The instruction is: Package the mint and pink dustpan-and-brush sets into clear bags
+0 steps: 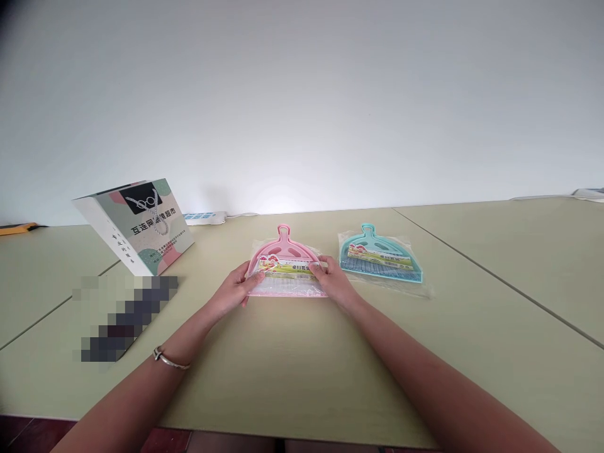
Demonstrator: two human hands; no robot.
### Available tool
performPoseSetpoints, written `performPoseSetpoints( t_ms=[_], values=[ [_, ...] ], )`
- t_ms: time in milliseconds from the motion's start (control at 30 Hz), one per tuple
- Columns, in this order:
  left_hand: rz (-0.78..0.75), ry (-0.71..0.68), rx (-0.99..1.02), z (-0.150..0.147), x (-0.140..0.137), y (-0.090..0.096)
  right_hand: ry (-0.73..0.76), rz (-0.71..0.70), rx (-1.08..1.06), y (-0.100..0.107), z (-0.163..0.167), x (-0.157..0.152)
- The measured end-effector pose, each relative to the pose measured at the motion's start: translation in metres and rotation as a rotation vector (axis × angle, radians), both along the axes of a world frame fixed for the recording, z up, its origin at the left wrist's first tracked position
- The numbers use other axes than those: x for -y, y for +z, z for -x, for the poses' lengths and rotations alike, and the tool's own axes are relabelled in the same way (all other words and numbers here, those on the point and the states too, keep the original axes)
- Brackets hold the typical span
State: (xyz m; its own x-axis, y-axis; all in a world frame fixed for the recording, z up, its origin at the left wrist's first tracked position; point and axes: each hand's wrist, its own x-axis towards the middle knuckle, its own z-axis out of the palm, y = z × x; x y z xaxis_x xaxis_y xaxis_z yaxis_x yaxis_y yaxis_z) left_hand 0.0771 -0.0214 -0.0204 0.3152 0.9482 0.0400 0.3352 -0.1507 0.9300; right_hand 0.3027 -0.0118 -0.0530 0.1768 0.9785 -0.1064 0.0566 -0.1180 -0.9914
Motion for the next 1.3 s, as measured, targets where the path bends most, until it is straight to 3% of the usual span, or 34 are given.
performPoseSetpoints(
  t_ms=[167, 467, 700, 900, 1133, 1300],
  values=[
    [0.005, 0.054, -0.085, 0.004, -0.003, -0.003, 0.051, -0.014, 0.238, 0.005, -0.001, 0.003],
    [0.025, 0.019, -0.259, 0.005, -0.005, -0.012, 0.035, -0.106, 0.616, 0.015, -0.011, 0.003],
    [-0.009, 0.045, -0.289, 0.005, -0.007, -0.011, 0.099, -0.124, 0.739, 0.015, -0.009, 0.005],
    [0.032, 0.057, -0.235, 0.005, -0.006, -0.010, 0.119, -0.091, 0.608, 0.006, -0.012, -0.001],
    [0.021, 0.123, -0.099, 0.003, -0.004, -0.003, 0.174, -0.128, 0.017, 0.007, -0.008, -0.001],
    [0.122, 0.151, 0.021, 0.001, -0.005, -0.001, 0.346, -0.088, -0.160, 0.015, 0.001, 0.009]
  ],
)
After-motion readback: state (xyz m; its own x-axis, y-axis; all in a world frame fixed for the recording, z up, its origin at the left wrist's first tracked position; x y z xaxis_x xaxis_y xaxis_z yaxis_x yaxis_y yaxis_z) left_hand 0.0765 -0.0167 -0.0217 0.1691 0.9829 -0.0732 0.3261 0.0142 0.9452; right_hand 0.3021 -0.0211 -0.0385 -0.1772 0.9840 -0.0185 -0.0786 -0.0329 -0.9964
